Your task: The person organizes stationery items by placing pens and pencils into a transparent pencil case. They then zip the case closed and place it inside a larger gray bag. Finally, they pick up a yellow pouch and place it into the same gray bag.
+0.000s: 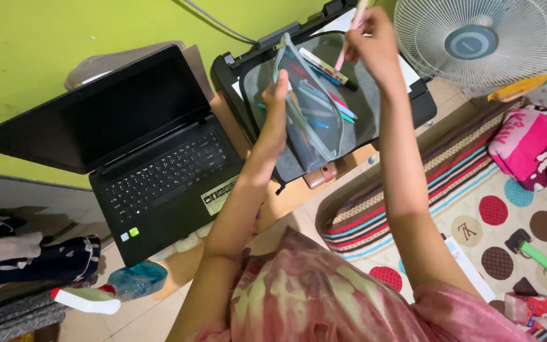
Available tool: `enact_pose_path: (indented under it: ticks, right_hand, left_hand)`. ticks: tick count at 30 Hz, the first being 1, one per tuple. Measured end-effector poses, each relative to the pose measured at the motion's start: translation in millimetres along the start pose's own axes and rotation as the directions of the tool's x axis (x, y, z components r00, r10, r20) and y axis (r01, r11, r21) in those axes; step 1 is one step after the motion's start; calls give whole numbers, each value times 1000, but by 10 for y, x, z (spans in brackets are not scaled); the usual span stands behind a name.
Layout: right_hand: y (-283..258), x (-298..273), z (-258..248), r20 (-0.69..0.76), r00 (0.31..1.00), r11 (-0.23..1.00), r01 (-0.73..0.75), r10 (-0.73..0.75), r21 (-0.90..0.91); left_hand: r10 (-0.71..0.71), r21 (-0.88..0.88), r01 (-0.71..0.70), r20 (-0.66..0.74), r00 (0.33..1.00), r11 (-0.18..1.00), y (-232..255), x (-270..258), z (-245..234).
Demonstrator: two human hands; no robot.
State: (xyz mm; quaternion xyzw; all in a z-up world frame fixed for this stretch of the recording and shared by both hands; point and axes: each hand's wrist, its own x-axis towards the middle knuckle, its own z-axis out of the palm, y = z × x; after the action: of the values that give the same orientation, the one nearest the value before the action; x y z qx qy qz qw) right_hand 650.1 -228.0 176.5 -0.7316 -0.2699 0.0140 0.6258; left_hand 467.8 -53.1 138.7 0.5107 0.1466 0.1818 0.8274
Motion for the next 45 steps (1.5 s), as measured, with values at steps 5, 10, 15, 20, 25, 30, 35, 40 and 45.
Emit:
enact_pose_path:
  ticks: [5, 10, 15, 20, 25, 30, 35, 40, 45]
  right_hand:
    - [-852, -476, -23, 77, 992, 953, 70, -97, 295]
    - [-1354, -809, 339, 97, 988, 988, 125, -116, -94]
    - [-1642, -910, 366, 130, 991, 912, 93, -44, -400]
    - [-1370, -735, 43, 90, 995, 966, 63, -42, -250]
    - [-427, -352, -211, 113, 993, 946, 11, 27, -323]
    - [385, -180, -240, 289, 957, 889, 145, -15, -435]
    - [613, -109, -84, 281, 940, 769, 33, 192, -639]
    - [576, -119, -3, 164, 979, 776, 12, 118, -631]
    - [-131, -397, 308, 1, 995, 934, -91, 97, -346]
  left_hand:
    - [-27, 67, 34, -109, 994, 997, -194, 254, 89]
    - [-171, 33, 179, -175, 970, 983, -274, 299, 149]
    - [74, -17, -74, 11, 997, 997, -130, 228, 68]
    - [-34, -117, 49, 125, 992, 992, 173, -12, -246]
    - [-168, -230, 232, 267, 949, 945, 516, -435, -642]
    - [-121, -244, 173, 215, 969, 954, 770, -721, -943]
    - [-176, -269, 232, 217, 960, 935, 849, -867, -1162]
    - [-213, -259, 274, 241, 947, 926, 832, -870, -1210]
    - [-211, -349, 326, 328, 921, 879, 671, -661, -1149]
